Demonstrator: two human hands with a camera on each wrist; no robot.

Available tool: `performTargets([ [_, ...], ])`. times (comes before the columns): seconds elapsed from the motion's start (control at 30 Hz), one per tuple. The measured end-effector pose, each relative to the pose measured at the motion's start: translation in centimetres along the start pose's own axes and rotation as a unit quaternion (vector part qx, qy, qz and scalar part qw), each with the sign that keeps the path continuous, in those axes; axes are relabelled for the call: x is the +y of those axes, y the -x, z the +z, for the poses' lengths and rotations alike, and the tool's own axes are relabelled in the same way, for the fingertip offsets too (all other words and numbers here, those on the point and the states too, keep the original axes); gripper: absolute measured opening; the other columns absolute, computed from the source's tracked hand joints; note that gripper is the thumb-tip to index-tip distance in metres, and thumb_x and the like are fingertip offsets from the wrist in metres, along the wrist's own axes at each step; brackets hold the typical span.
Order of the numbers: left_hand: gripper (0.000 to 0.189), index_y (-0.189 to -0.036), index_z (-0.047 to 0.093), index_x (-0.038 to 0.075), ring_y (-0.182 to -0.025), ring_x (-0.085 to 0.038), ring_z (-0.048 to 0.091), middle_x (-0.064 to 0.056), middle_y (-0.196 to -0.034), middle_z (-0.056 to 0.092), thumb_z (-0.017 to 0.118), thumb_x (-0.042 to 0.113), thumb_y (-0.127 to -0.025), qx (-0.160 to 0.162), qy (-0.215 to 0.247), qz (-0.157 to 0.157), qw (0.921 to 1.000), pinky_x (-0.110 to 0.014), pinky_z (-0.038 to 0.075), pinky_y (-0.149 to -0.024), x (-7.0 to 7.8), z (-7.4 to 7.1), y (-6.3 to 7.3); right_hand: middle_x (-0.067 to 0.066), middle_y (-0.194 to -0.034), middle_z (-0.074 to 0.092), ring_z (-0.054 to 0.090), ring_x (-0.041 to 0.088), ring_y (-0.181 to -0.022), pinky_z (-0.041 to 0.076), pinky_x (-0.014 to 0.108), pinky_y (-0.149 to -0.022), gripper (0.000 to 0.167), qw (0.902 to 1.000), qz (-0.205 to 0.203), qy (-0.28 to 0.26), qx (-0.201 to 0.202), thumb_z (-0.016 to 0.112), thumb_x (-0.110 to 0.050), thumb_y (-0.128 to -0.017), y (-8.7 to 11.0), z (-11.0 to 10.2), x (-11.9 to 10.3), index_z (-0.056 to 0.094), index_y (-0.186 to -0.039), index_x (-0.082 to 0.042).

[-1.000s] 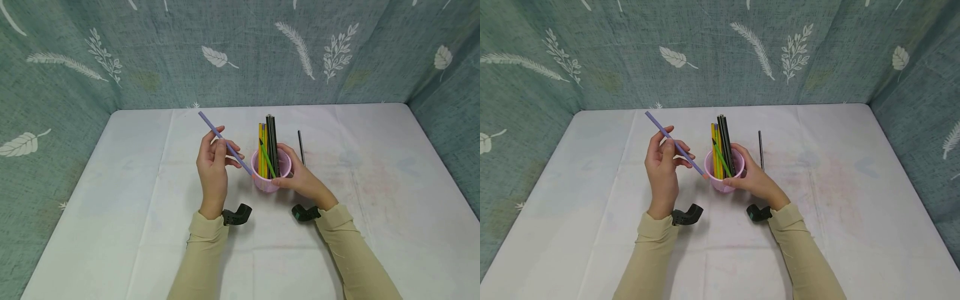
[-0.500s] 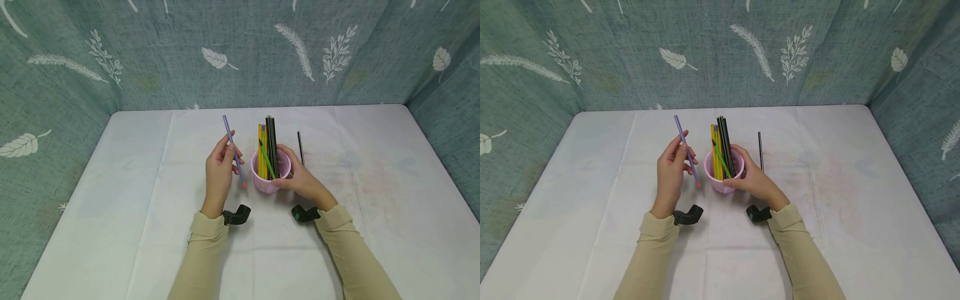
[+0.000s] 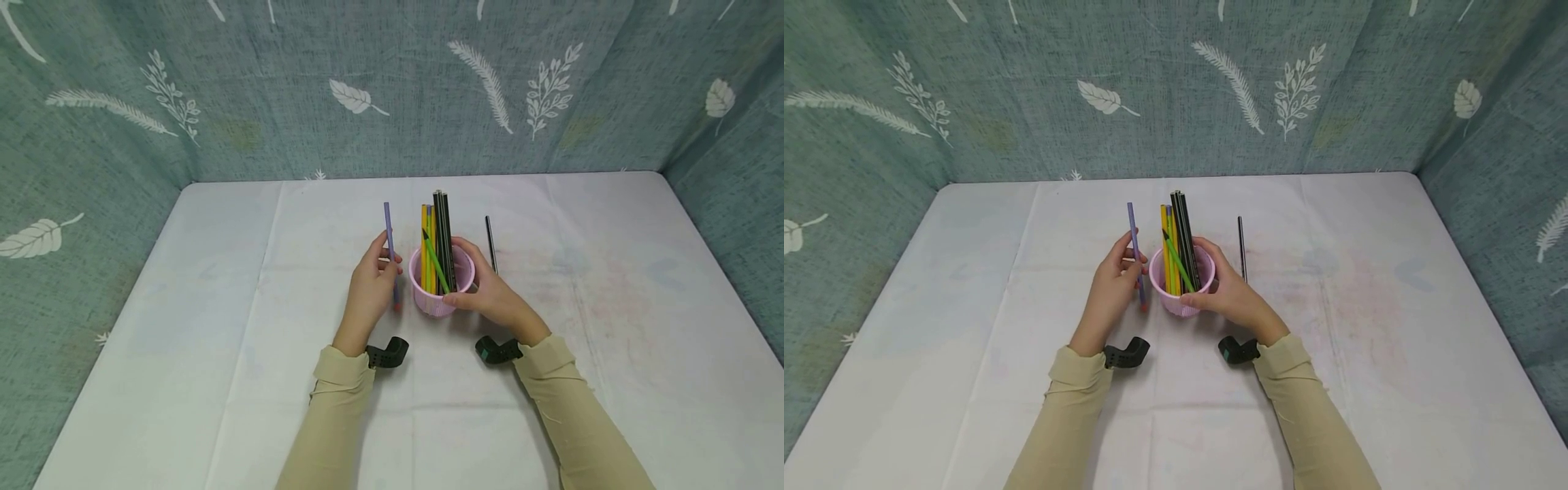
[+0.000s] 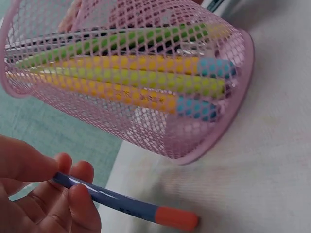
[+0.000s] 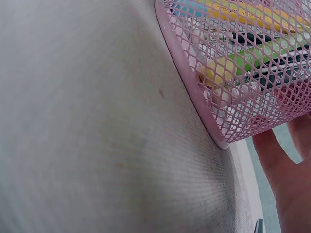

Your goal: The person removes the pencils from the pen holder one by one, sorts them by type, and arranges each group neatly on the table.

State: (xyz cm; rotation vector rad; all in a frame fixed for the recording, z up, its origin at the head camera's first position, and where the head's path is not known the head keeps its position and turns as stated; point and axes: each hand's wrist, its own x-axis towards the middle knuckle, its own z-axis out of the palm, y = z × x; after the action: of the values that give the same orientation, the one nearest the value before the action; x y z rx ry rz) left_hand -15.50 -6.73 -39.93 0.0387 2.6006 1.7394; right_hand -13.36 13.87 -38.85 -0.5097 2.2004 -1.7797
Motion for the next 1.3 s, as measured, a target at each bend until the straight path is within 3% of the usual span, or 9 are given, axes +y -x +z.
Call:
performTargets([
  [0.17,0.056,-0.138,0.03,0.025,-0.086,-0.013,0.055,0.001,-0.101,0.054,0.048,0.006,-0.089,-0.002,-0.022,0.002,0.9997,-0.031,0.046,-0.07,-0.4,0.2,-0.2,0.005,-0.14,0.023,0.032,0.021,-0.122,0.023,0.048,-0.1,0.082,1.0,0.001,-0.003,-0.001,0.066,-0.013,-0.074,-0.1,0.0,0.2,0.017,-0.14,-0.02],
  [0.47,0.067,-0.14,0.027,0.023,-0.091,-0.015,0.052,-0.002,-0.112,0.05,0.05,-0.004,-0.083,-0.007,-0.08,0.022,0.9965,-0.031,0.046,-0.072,-1.3,0.7,-0.4,0.005,-0.14,0.025,0.034,0.021,-0.121,0.026,0.047,-0.099,0.082,0.9999,0.001,-0.01,-0.002,0.067,-0.013,-0.074,-0.1,-0.1,0.4,0.018,-0.14,-0.02],
  [0.8,0.058,-0.135,0.038,0.014,-0.081,-0.02,0.043,-0.007,-0.1,0.051,0.053,-0.002,-0.081,-0.005,-0.193,0.047,0.98,-0.03,0.038,-0.068,-1.9,1.0,-0.2,0.007,-0.14,0.024,0.032,0.023,-0.122,0.024,0.05,-0.099,0.081,0.9999,0.002,-0.014,-0.003,0.065,-0.012,-0.074,0.1,0.0,-0.3,0.018,-0.14,-0.02],
  [1.07,0.045,-0.125,0.052,0.015,-0.09,-0.02,0.046,-0.008,-0.114,0.051,0.057,0.002,-0.082,-0.024,-0.252,0.047,0.9662,-0.033,0.04,-0.078,-1.5,1.1,0.2,0.007,-0.14,0.025,0.032,0.023,-0.122,0.025,0.05,-0.099,0.081,1.0,0.005,-0.005,-0.001,0.065,-0.012,-0.075,0.1,0.1,-0.4,0.017,-0.14,-0.02],
  [1.3,0.04,-0.121,0.056,0.012,-0.102,-0.022,0.045,-0.009,-0.118,0.046,0.056,0.002,-0.082,-0.028,-0.269,0.047,0.9616,-0.035,0.039,-0.088,-1.3,1.2,0.4,0.006,-0.14,0.024,0.031,0.022,-0.123,0.024,0.05,-0.099,0.081,1.0,0.003,-0.007,0.0,0.066,-0.012,-0.075,0.1,0.1,-0.3,0.017,-0.14,-0.02],
])
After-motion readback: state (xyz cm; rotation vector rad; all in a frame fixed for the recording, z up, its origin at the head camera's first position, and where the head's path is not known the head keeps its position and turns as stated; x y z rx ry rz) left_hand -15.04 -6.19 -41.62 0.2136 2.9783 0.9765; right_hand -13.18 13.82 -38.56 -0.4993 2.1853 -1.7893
